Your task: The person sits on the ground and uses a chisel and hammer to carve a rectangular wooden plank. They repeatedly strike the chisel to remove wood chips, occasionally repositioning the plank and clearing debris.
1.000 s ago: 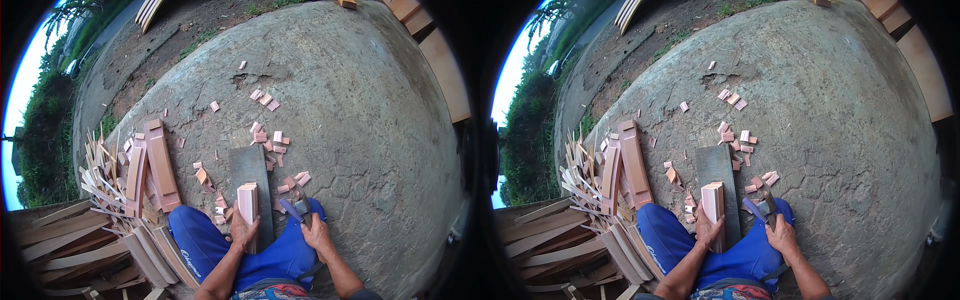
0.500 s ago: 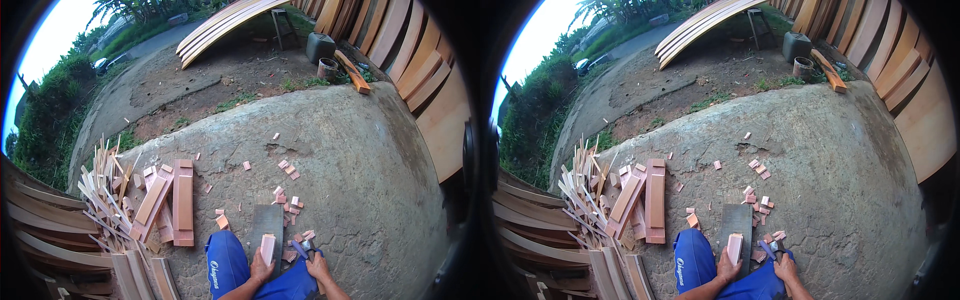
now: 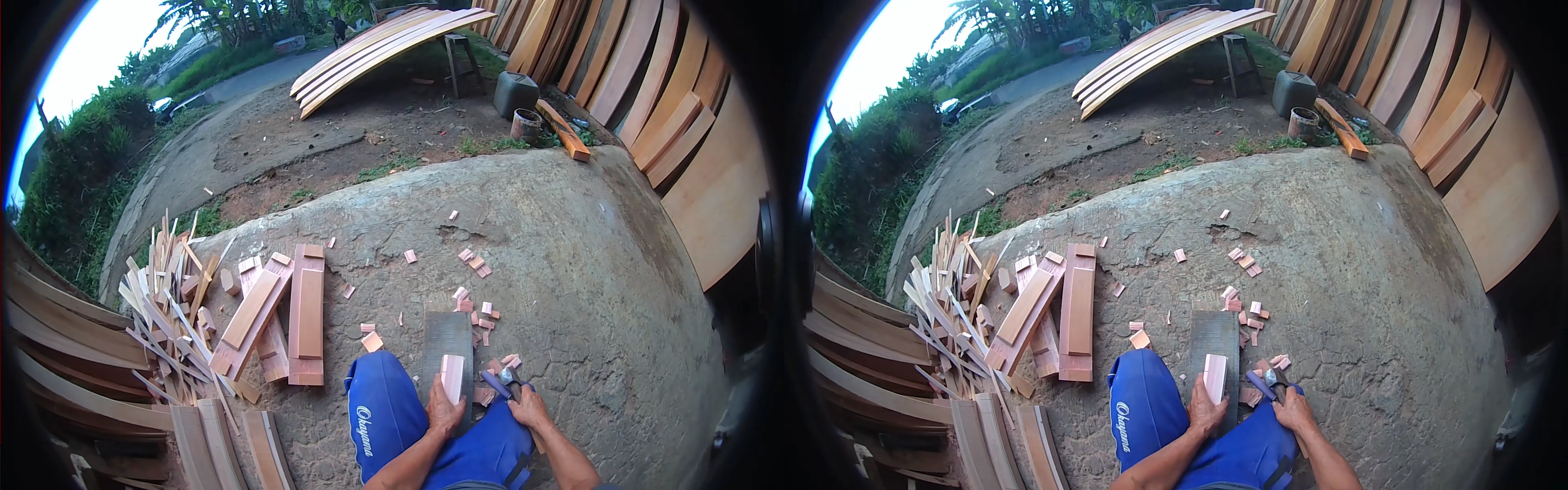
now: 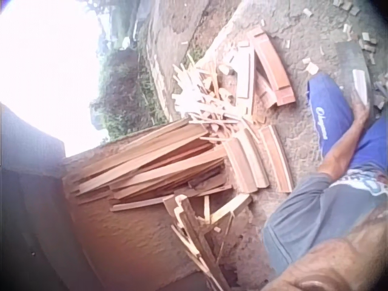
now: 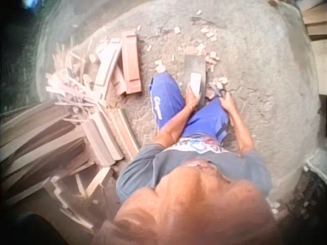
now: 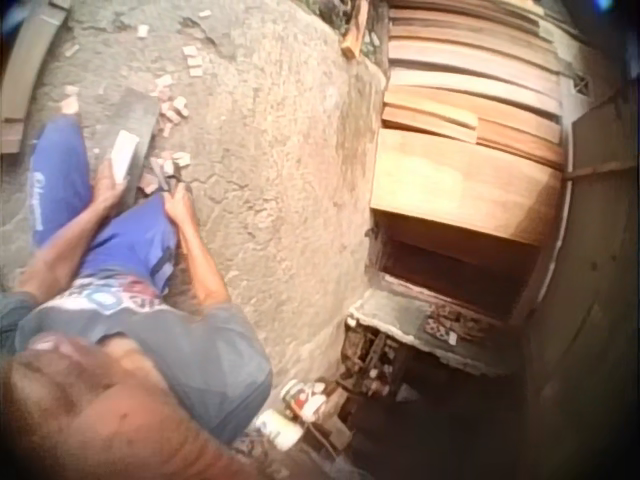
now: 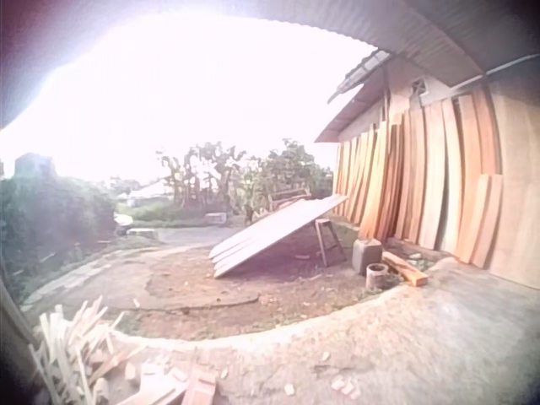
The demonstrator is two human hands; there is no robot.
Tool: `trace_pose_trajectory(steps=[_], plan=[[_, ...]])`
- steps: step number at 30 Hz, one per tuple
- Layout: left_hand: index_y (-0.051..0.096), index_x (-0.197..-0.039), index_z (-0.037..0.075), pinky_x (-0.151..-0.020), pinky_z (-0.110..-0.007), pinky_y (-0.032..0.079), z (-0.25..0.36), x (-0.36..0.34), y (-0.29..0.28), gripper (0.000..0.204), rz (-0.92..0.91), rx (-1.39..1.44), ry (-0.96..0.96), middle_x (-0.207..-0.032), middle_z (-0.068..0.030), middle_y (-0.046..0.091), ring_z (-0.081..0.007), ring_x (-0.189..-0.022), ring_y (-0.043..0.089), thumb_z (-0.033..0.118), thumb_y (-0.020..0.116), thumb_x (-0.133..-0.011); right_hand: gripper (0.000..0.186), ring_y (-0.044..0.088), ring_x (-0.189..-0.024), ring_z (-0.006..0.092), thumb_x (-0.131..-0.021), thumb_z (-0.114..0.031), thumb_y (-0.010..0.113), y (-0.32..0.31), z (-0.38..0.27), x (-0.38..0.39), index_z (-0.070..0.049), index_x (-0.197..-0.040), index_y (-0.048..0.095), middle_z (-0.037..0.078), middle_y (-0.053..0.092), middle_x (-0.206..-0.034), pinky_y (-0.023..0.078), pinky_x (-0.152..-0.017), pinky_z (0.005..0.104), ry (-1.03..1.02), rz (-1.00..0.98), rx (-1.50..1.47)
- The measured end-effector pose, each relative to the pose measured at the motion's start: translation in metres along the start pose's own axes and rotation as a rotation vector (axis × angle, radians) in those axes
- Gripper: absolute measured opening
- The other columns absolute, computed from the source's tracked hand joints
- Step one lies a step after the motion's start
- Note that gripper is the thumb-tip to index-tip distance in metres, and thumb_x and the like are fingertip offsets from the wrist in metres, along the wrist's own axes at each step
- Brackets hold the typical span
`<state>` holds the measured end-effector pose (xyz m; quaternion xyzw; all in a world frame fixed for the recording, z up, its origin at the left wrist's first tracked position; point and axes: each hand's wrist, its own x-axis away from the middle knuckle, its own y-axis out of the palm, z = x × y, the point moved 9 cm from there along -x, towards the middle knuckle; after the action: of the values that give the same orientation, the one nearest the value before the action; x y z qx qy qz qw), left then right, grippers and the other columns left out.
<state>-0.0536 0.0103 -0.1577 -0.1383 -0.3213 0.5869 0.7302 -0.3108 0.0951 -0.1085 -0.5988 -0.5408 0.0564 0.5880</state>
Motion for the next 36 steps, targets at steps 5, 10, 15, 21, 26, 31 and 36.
trace_pose_trajectory(steps=[5, 10, 15, 21, 26, 31, 36], plan=[[0.014, -0.164, 0.002, -0.116, -0.049, 0.044, -0.005, 0.006, -0.008, 0.128, -0.145, 0.182, -0.147, -0.153, -0.0313, 0.048, -0.0464, -0.137, 0.053, 0.039, 0.093, -0.071, 0.056, 0.067, -0.110, 0.0529, -0.090, -0.037, 0.073, 0.002, 0.000, -0.003, 0.006, -0.121, 0.054, 0.037, 0.069, -0.113, 0.053, -0.096, 0.0584, -0.039, 0.008, 0.017], [0.023, -0.163, 0.005, -0.114, -0.049, 0.045, -0.007, 0.006, -0.008, 0.117, -0.140, 0.161, -0.130, -0.147, -0.0317, 0.054, -0.0459, -0.134, 0.056, 0.039, 0.089, -0.073, 0.055, 0.067, -0.109, 0.0533, -0.089, -0.037, 0.074, 0.000, 0.000, -0.001, 0.005, -0.119, 0.055, 0.036, 0.069, -0.112, 0.052, -0.096, 0.0591, -0.034, 0.014, -0.037], [0.028, -0.162, 0.008, -0.111, -0.050, 0.047, -0.017, 0.007, -0.005, 0.108, -0.091, 0.148, -0.137, -0.141, -0.0313, 0.059, -0.0454, -0.130, 0.059, 0.033, 0.085, -0.073, 0.054, 0.067, -0.110, 0.0532, -0.089, -0.036, 0.074, 0.002, 0.001, -0.008, 0.005, -0.119, 0.055, 0.037, 0.069, -0.114, 0.052, -0.096, 0.0590, -0.026, -0.030, -0.099], [0.028, -0.162, 0.009, -0.109, -0.050, 0.049, 0.000, 0.007, -0.004, 0.109, -0.075, 0.091, -0.163, -0.135, -0.0306, 0.063, -0.0458, -0.126, 0.061, 0.033, 0.085, -0.072, 0.052, 0.067, -0.110, 0.0511, -0.088, -0.034, 0.075, -0.006, 0.025, -0.017, 0.006, -0.118, 0.059, 0.034, 0.070, -0.112, 0.053, -0.094, 0.0548, 0.012, 0.023, -0.190], [0.028, -0.161, 0.007, -0.108, -0.051, 0.049, -0.009, -0.012, -0.002, 0.109, -0.021, 0.070, -0.186, -0.135, -0.0302, 0.062, -0.0454, -0.126, 0.061, 0.033, 0.086, -0.072, 0.053, 0.067, -0.110, 0.0510, -0.087, -0.032, 0.075, -0.004, 0.029, -0.022, 0.007, -0.119, 0.058, 0.036, 0.069, -0.112, 0.053, -0.096, 0.0540, 0.039, 0.003, -0.267], [0.029, -0.159, 0.002, -0.109, -0.052, 0.048, -0.013, -0.009, -0.001, 0.108, 0.069, 0.083, -0.070, -0.134, -0.0301, 0.062, -0.0450, -0.125, 0.061, 0.033, 0.086, -0.074, 0.055, 0.068, -0.109, 0.0517, -0.087, -0.033, 0.075, -0.005, 0.022, -0.014, 0.008, -0.120, 0.057, 0.036, 0.069, -0.111, 0.053, -0.096, 0.0545, 0.021, 0.007, -0.232], [0.030, -0.159, 0.003, -0.109, -0.050, 0.048, -0.012, -0.010, 0.003, 0.107, 0.039, 0.108, -0.086, -0.139, -0.0286, 0.060, -0.0435, -0.127, 0.061, 0.034, 0.086, -0.073, 0.055, 0.067, -0.110, 0.0520, -0.088, -0.034, 0.075, -0.007, 0.020, -0.003, 0.007, -0.120, 0.056, 0.035, 0.070, -0.113, 0.053, -0.097, 0.0550, 0.002, 0.058, -0.182]])
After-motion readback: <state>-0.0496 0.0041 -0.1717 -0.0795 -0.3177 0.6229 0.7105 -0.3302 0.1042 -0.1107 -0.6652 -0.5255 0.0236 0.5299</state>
